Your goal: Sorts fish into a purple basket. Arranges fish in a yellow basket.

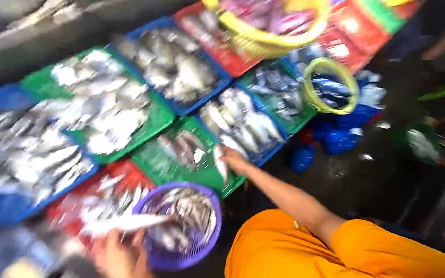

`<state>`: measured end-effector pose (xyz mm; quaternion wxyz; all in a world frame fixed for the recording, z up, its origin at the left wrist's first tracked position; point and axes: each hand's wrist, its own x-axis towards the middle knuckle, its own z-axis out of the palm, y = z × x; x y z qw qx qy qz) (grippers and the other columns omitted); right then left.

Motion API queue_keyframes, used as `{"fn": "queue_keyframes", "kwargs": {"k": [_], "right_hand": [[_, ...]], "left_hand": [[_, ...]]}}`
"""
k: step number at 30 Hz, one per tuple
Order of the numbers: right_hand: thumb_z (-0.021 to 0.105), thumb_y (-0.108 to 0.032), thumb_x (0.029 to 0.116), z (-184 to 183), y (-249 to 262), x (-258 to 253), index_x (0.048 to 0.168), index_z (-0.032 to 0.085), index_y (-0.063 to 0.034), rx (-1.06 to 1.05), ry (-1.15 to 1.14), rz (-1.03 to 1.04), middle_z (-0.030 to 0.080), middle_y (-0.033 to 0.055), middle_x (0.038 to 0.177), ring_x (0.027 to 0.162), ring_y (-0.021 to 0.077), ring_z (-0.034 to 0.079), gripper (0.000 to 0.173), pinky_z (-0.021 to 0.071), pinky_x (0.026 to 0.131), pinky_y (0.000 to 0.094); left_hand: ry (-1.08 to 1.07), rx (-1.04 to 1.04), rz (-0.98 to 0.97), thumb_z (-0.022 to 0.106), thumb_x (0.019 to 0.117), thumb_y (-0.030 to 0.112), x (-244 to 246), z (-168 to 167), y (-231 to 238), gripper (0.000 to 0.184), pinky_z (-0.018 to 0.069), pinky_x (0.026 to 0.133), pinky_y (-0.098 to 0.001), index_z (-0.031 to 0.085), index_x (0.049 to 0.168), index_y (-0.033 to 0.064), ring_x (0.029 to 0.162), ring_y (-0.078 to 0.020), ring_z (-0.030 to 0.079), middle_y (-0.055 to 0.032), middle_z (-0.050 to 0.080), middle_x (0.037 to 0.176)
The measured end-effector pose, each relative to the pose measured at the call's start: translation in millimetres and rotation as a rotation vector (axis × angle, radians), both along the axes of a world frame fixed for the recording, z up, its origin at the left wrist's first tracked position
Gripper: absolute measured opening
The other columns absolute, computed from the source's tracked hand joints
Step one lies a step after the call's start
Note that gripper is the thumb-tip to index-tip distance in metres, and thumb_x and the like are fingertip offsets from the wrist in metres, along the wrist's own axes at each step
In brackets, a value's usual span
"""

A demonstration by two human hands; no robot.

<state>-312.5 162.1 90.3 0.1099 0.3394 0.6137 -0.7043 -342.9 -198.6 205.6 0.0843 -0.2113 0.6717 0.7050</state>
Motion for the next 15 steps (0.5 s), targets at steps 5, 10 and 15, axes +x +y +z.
{"fn": "queue_keyframes", "kwargs": {"k": [5, 10, 15], "right_hand": [[0.071, -0.018, 0.0934, -46.2, 9.5, -13.6, 0.147, 0.051, -0.0083, 0.045, 0.030, 0.057, 0.066, 0.0178, 0.129, 0.109, 0.0291, 0.069, 0.059, 0.0606, 0.090, 0.0527], [0.072, -0.015, 0.0929, -53.3, -2.3, -59.0, 0.140, 0.057, -0.0075, 0.068, 0.085, 0.143, 0.070, 0.0168, 0.121, 0.103, 0.0271, 0.071, 0.050, 0.0616, 0.085, 0.0495], [0.063, -0.024, 0.1025, -52.2, -8.0, -119.0, 0.153, 0.045, -0.0093, 0.047, 0.167, 0.240, 0.067, 0.0145, 0.132, 0.115, 0.0254, 0.068, 0.055, 0.0600, 0.094, 0.0476]], "left_hand": [[-0.122, -0.097, -0.121, 0.061, 0.1002, 0.018, -73.0, -13.9, 50.0, 0.053, 0.0620, 0.076, -0.0405, 0.041, 0.149, 0.0141, 0.089, -0.0189, 0.070, -0.0083, 0.067, 0.114], [-0.191, -0.113, -0.337, 0.064, 0.0991, 0.023, -138.4, -71.5, 86.1, 0.055, 0.0612, 0.073, -0.0422, 0.044, 0.149, 0.0142, 0.091, -0.0238, 0.070, -0.0126, 0.069, 0.117], [-0.254, -0.132, -0.439, 0.065, 0.0981, 0.021, -176.4, -113.5, 130.2, 0.055, 0.0633, 0.074, -0.0481, 0.045, 0.149, 0.0144, 0.094, -0.0293, 0.072, -0.0160, 0.069, 0.117]]}}
